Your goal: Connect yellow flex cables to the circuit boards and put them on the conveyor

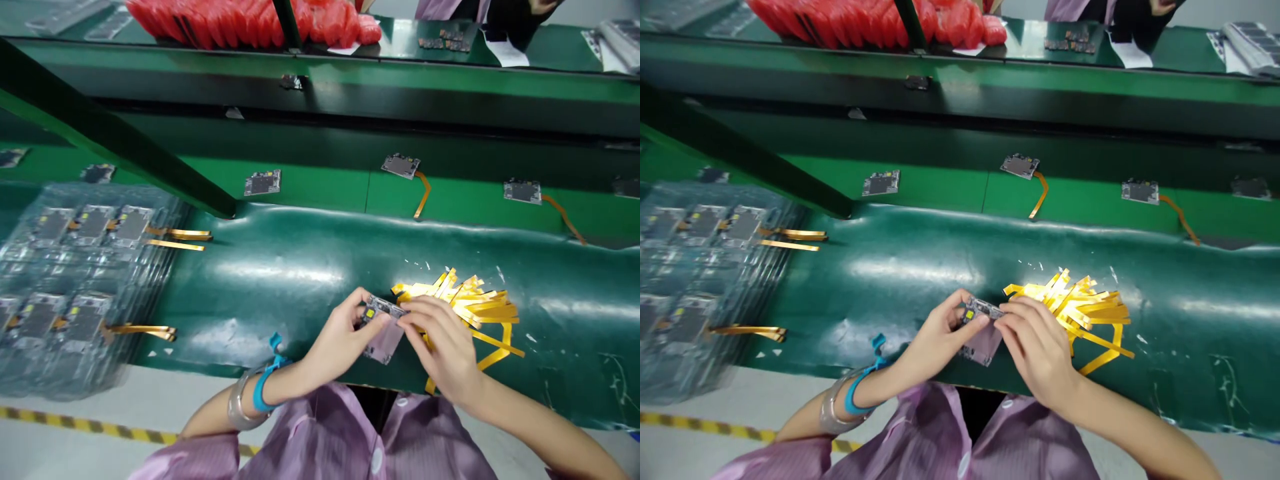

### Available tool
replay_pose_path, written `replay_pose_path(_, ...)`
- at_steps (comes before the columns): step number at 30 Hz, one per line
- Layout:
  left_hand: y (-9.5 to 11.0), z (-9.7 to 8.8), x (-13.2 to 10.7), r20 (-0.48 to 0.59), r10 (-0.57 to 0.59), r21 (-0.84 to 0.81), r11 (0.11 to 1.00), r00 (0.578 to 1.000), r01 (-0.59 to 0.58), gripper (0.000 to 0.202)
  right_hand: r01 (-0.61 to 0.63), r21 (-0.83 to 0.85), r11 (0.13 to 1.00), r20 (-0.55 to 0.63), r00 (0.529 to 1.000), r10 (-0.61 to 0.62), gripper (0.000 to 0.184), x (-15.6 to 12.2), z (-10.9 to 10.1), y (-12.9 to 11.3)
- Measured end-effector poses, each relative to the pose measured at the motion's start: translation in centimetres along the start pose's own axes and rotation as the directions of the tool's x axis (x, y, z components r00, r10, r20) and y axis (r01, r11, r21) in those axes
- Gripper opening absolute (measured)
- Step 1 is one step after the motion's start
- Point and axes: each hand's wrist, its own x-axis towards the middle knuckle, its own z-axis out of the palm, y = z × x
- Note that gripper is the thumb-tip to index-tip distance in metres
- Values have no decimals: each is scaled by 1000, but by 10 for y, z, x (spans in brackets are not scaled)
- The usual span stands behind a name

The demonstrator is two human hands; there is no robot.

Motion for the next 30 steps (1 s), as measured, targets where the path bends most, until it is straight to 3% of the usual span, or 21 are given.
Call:
replay_pose_path(3,4,-16,12,-34,-34,-139,990,999,29,38,-77,-34,996,-32,997,76,11,14,-10,18)
replay_pose_path(5,8,-26,16,-94,-49,-126,991,994,37,40,-109,-153,982,94,988,124,6,27,-11,35)
replay_pose_path(7,13,-32,16,-127,-51,-68,997,991,42,41,-66,-279,958,275,950,146,10,37,-7,51)
replay_pose_path(10,17,-34,14,-90,-56,-4,998,994,56,39,-13,-346,938,433,885,173,6,48,5,65)
replay_pose_path(16,13,-35,10,-38,-49,51,997,998,51,35,-17,-309,951,523,832,185,19,59,13,65)
replay_pose_path(19,9,-37,11,-39,-42,81,996,998,45,34,-50,-265,963,519,834,186,22,65,11,64)
replay_pose_path(22,7,-38,14,-9,-24,99,995,1000,24,32,-92,-203,975,476,861,181,15,72,11,62)
replay_pose_path(24,9,-37,15,19,-11,125,992,1000,9,30,-148,-107,983,372,911,178,9,76,10,59)
replay_pose_path(27,14,-34,15,63,-30,166,986,998,19,27,-170,270,948,3,984,176,3,75,6,46)
replay_pose_path(29,19,-31,14,86,-43,179,984,995,27,26,-50,417,907,-233,959,160,18,70,-1,33)
replay_pose_path(30,21,-29,13,95,-42,181,983,995,24,26,4,408,913,-281,952,122,23,66,-6,26)
